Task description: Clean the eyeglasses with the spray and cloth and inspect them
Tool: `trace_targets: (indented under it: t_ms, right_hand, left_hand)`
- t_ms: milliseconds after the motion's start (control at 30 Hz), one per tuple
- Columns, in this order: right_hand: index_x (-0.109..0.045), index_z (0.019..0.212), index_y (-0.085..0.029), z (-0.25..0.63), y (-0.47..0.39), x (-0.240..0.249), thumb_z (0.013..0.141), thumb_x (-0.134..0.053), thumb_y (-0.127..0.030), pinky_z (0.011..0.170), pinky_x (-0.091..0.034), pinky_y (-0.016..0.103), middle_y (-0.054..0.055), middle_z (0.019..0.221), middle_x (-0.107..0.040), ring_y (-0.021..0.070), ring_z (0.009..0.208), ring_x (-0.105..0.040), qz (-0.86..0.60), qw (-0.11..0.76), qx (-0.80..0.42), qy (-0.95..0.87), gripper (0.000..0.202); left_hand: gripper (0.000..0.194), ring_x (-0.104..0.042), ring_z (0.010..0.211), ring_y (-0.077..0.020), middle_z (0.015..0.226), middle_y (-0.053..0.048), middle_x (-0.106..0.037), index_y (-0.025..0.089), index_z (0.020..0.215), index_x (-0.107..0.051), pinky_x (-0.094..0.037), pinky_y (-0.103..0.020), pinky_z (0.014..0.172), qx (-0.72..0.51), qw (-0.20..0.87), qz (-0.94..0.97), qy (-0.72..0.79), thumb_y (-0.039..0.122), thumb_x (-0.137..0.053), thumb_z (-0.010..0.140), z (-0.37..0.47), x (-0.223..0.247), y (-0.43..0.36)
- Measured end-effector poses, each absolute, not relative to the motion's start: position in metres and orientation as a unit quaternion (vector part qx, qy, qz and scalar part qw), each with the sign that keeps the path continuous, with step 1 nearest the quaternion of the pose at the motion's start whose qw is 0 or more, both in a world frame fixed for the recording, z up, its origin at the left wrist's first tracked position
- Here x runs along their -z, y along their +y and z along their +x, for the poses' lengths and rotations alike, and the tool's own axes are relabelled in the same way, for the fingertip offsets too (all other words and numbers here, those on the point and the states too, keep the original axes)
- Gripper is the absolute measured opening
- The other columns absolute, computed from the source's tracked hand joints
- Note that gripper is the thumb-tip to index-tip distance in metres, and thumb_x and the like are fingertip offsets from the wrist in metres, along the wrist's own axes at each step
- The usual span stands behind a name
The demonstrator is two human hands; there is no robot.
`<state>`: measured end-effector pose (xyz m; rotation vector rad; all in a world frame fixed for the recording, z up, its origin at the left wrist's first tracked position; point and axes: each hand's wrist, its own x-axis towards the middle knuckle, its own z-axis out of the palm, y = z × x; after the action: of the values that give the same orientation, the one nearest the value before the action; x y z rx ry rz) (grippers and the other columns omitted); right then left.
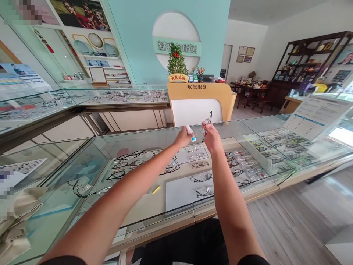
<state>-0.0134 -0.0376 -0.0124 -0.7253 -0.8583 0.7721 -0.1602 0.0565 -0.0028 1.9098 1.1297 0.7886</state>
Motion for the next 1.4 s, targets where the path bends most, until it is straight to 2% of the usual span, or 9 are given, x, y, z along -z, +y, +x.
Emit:
trace_targets:
  t_ms: [133,267,367,500,600,833,1067,1233,1400]
  right_hand:
    - [-0.071,0.080,-0.029,-0.017,-0.037,0.014,0.078,-0.093,-0.057,0.098,-0.051,0.038,0.002,0.129,-0.078,0.0270,0.130,-0.065,-0.361,0.767,-0.328,-0.416,0.035]
    - [-0.080,0.079,-0.030,-0.028,-0.036,0.015,0.082,-0.094,-0.058,0.117,-0.051,0.048,0.006,0.124,-0.076,0.0331,0.141,-0.062,-0.380,0.743,-0.255,-0.488,0.032]
    - [-0.083,0.079,-0.031,-0.045,-0.041,0.015,0.084,-0.094,-0.060,0.122,-0.049,0.052,0.007,0.122,-0.074,0.0343,0.143,-0.061,-0.383,0.724,-0.246,-0.518,0.031]
    - [-0.086,0.081,-0.034,-0.079,-0.053,0.015,0.088,-0.092,-0.060,0.128,-0.046,0.056,0.006,0.130,-0.074,0.0351,0.150,-0.058,-0.380,0.694,-0.269,-0.550,0.028]
    - [-0.087,0.083,-0.035,-0.113,-0.058,0.007,0.091,-0.092,-0.058,0.136,-0.037,0.061,0.006,0.141,-0.074,0.0365,0.155,-0.055,-0.400,0.666,-0.265,-0.571,0.025]
    - [-0.086,0.082,-0.035,-0.185,-0.046,-0.007,0.091,-0.093,-0.055,0.146,-0.018,0.063,0.001,0.166,-0.070,0.0377,0.171,-0.042,-0.389,0.603,-0.278,-0.638,0.023]
    - [-0.084,0.080,-0.034,-0.190,-0.057,0.024,0.090,-0.094,-0.054,0.148,-0.003,0.067,-0.003,0.175,-0.062,0.0378,0.181,-0.022,-0.416,0.593,-0.255,-0.640,0.025]
    - [-0.083,0.079,-0.034,-0.195,-0.066,0.021,0.091,-0.094,-0.058,0.148,-0.005,0.066,-0.002,0.175,-0.063,0.0378,0.181,-0.024,-0.412,0.580,-0.310,-0.631,0.029]
    - [-0.084,0.081,-0.034,-0.201,-0.071,0.016,0.092,-0.090,-0.064,0.148,-0.009,0.064,-0.002,0.174,-0.064,0.0384,0.181,-0.025,-0.415,0.570,-0.349,-0.618,0.033]
  left_hand:
    - [0.031,-0.078,0.125,-0.0247,0.138,-0.013,-0.077,0.026,0.132,-0.049,-0.063,-0.043,0.104,-0.380,0.437,0.728,0.367,0.027,-0.067,0.108,-0.231,-0.008,0.047]
    - [0.061,-0.076,0.119,-0.0274,0.130,-0.008,-0.075,0.033,0.151,-0.049,-0.067,-0.045,0.093,-0.404,0.547,0.689,0.250,0.056,-0.077,0.102,-0.324,-0.012,0.016]
    - [0.067,-0.072,0.111,-0.0255,0.121,-0.007,-0.072,0.035,0.153,-0.053,-0.067,-0.040,0.085,-0.426,0.575,0.648,0.261,0.059,-0.081,0.096,-0.374,-0.010,-0.005]
    - [0.059,-0.061,0.084,-0.0206,0.096,-0.003,-0.063,0.029,0.134,-0.064,-0.054,-0.032,0.067,-0.460,0.604,0.591,0.273,0.057,-0.082,0.085,-0.401,-0.006,-0.015]
    - [0.058,-0.051,0.072,-0.0199,0.083,-0.003,-0.055,0.025,0.107,-0.066,-0.044,-0.033,0.060,-0.441,0.638,0.576,0.257,0.077,-0.076,0.083,-0.404,-0.005,-0.016]
    - [0.092,-0.031,0.056,-0.0151,0.063,0.002,-0.030,0.027,0.066,-0.039,-0.026,-0.030,0.049,-0.382,0.710,0.535,0.253,0.118,-0.036,0.077,-0.408,-0.008,-0.019]
    - [0.095,-0.029,0.050,-0.0137,0.056,0.002,-0.027,0.026,0.058,-0.039,-0.024,-0.030,0.045,-0.362,0.711,0.547,0.253,0.119,-0.027,0.077,-0.409,-0.004,-0.015]
    - [0.080,-0.035,0.048,-0.0131,0.055,0.000,-0.043,0.025,0.061,-0.051,-0.027,-0.032,0.047,-0.409,0.602,0.616,0.302,0.102,-0.054,0.083,-0.400,0.008,-0.012]
    - [0.073,-0.038,0.048,-0.0136,0.055,-0.001,-0.046,0.026,0.062,-0.052,-0.031,-0.035,0.052,-0.415,0.543,0.653,0.327,0.092,-0.051,0.091,-0.400,0.013,-0.011]
